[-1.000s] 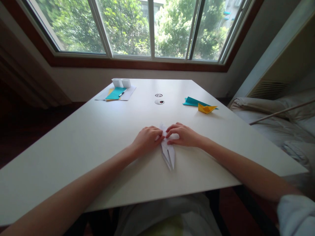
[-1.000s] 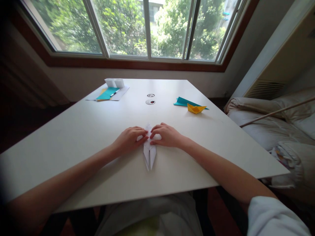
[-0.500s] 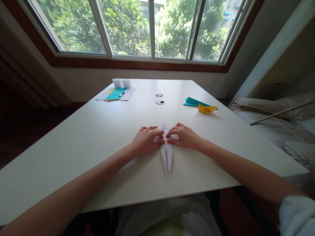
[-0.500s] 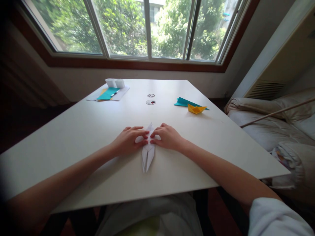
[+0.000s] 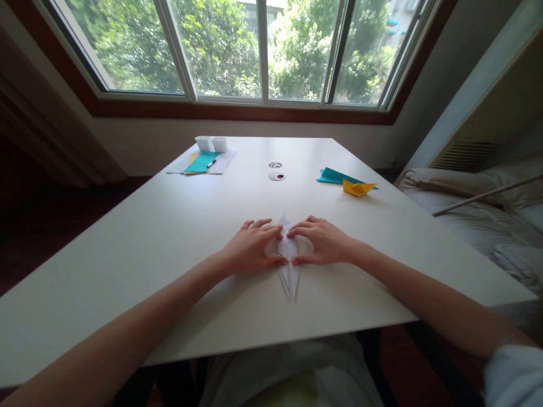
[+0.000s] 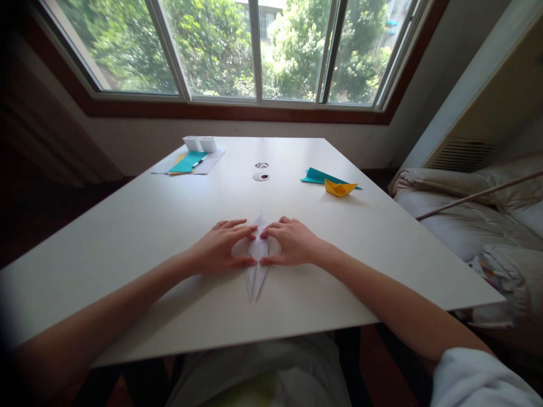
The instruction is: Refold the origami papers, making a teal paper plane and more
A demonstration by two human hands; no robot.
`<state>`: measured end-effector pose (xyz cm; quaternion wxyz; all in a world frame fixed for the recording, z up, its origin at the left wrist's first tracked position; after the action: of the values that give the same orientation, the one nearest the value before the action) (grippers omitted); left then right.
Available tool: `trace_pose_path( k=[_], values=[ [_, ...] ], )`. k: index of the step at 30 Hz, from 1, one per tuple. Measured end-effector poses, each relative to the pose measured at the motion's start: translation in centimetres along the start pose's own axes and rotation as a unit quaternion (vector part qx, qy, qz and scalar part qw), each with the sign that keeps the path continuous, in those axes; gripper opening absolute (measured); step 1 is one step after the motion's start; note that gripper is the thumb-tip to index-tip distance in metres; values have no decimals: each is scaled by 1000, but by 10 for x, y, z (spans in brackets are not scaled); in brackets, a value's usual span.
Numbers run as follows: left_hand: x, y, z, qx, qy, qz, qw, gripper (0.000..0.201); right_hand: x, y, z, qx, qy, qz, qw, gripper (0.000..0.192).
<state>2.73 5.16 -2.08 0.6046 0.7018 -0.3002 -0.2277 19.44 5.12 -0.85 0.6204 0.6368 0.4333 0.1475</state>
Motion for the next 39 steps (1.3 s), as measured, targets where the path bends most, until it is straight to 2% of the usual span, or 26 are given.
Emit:
trace_pose_path(
  k=[3,5,12,17,20,24,25,30,34,39],
  values=[
    [9,5,1,15,-70,-1,997,31,5,2,-2,13,7,-19,1000,31],
    [15,6,2,15,-110,-2,994,23,9,2,-3,33,3,-24,999,27],
    [28,16,6,13,-171,-6,985,19,10,-2,-3,52,-18,-3,998,20],
    [32,30,10,-13,-194,74,978,13,6,1,0,42,-24,-2,999,27],
    [22,31,6,-6,-134,122,983,15,6,2,1,36,-19,-1,999,33],
    [-2,20,-4,82,50,88,992,18,8,0,0,35,-8,-12,999,34],
    [-6,16,-6,94,75,81,989,18,8,-1,-1,34,-6,-15,999,34],
    [-14,0,-11,116,123,71,983,26,7,-4,-4,28,7,-21,999,32],
    [-15,-5,-12,91,126,60,986,29,8,-6,-5,26,16,-30,999,30],
    [-20,-8,-12,78,163,35,983,41,12,-9,-6,47,8,-34,998,26]
  ],
)
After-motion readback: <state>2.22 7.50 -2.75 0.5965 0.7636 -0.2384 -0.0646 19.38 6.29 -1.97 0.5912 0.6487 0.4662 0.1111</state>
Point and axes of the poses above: each hand's wrist, its own z-axis away from the middle knuckle, its own y-axis out of the back of the hand, x = y × z, the point moved 4 cm from there along -z, towards the middle knuckle, and after that the axes turned 7 degrees about -z, right-handed, at the moved point
